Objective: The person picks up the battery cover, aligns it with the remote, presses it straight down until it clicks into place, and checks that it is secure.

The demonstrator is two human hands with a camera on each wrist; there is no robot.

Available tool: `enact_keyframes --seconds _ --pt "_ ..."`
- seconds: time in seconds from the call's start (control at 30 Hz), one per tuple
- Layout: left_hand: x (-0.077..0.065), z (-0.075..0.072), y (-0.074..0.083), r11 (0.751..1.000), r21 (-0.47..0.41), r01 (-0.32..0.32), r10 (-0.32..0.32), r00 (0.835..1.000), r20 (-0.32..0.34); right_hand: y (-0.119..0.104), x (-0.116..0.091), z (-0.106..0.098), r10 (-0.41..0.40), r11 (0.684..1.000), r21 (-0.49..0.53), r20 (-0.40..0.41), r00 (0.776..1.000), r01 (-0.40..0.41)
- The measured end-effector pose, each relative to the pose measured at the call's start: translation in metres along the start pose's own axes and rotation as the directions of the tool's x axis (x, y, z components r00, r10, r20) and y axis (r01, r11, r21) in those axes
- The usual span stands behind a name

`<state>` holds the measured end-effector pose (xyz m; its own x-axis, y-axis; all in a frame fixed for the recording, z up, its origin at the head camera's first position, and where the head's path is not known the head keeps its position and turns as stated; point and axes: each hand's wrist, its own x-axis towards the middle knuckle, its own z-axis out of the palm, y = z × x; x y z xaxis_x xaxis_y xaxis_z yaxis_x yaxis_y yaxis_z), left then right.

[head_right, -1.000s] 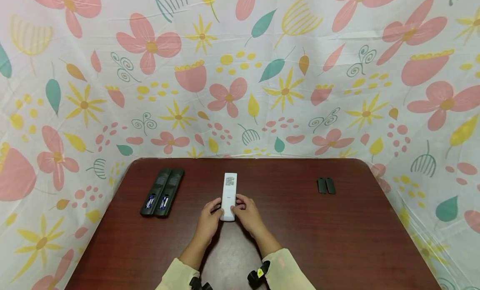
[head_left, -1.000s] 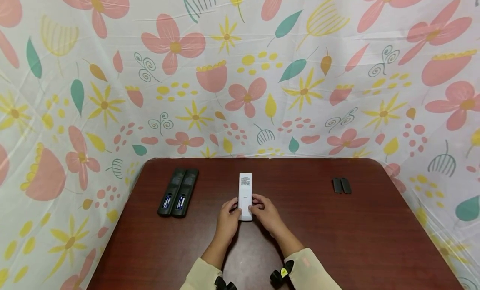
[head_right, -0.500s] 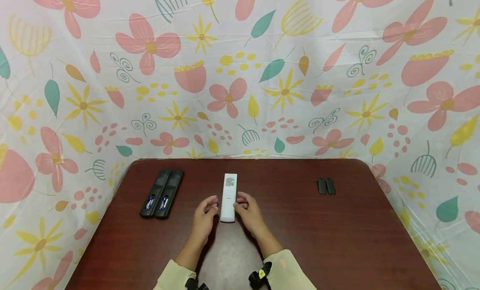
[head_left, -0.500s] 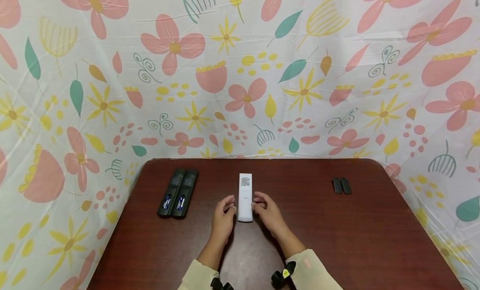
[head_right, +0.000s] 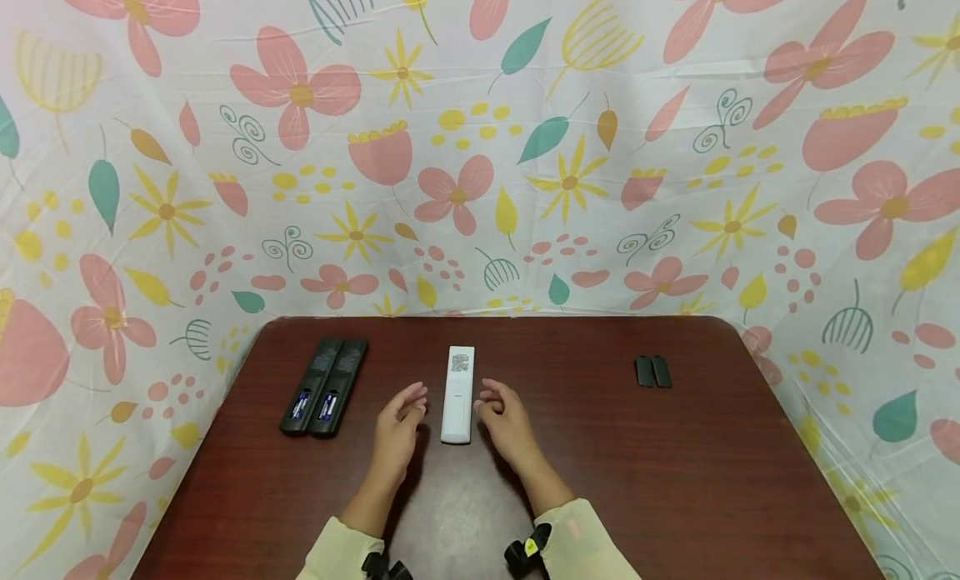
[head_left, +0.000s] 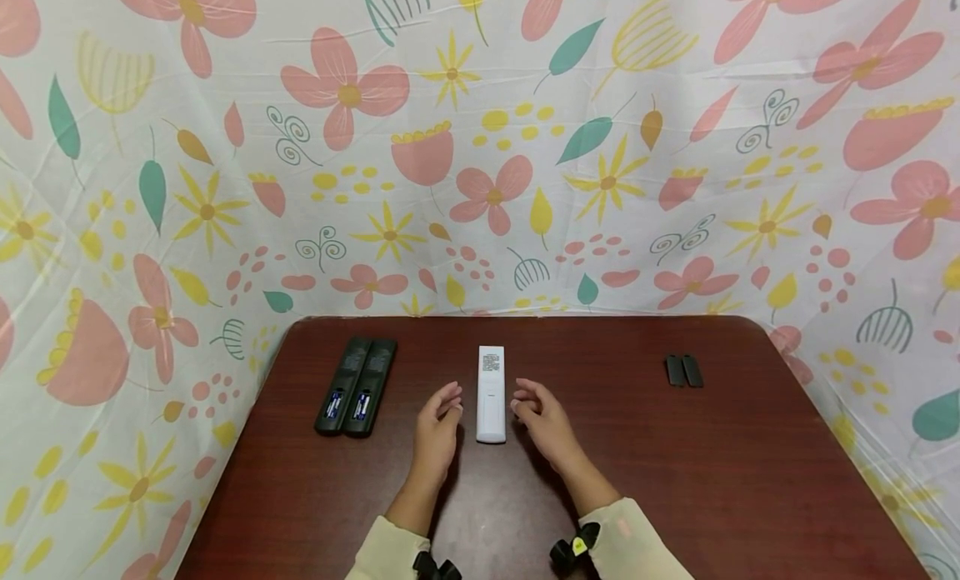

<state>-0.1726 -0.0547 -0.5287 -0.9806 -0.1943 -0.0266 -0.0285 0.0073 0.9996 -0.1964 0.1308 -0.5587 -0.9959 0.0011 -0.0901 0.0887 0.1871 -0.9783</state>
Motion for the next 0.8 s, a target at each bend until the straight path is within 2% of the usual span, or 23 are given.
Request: enact_keyframes --seconds 0.13,0.37,0.63,0.8 --pt "0.0 -0.002 0.003 1.0 0.003 -0.005 0.006 1.0 -0.017 -0.005 -0.002 -0.005 -0.002 1.0 -0.025 -0.001 1.0 0.002" --pt "0.015 -0.009 -0.024 1.0 -0.011 -0.001 0.001 1.0 -0.016 -0.001 0.001 -0.015 -0.023 0.998 -0.059 -0.015 1.0 0.022" --pt "0.019 -0.018 -0.021 1.0 -0.004 0.006 -0.006 0.999 -0.032 -0.001 0.002 -0.025 -0.04 0.994 -0.104 -0.028 0.999 0.036" --pt "0.023 -0.023 -0.021 1.0 -0.009 -0.02 0.02 0.998 -0.056 0.001 0.003 -0.033 -0.031 0.992 -0.124 -0.025 0.999 0.028"
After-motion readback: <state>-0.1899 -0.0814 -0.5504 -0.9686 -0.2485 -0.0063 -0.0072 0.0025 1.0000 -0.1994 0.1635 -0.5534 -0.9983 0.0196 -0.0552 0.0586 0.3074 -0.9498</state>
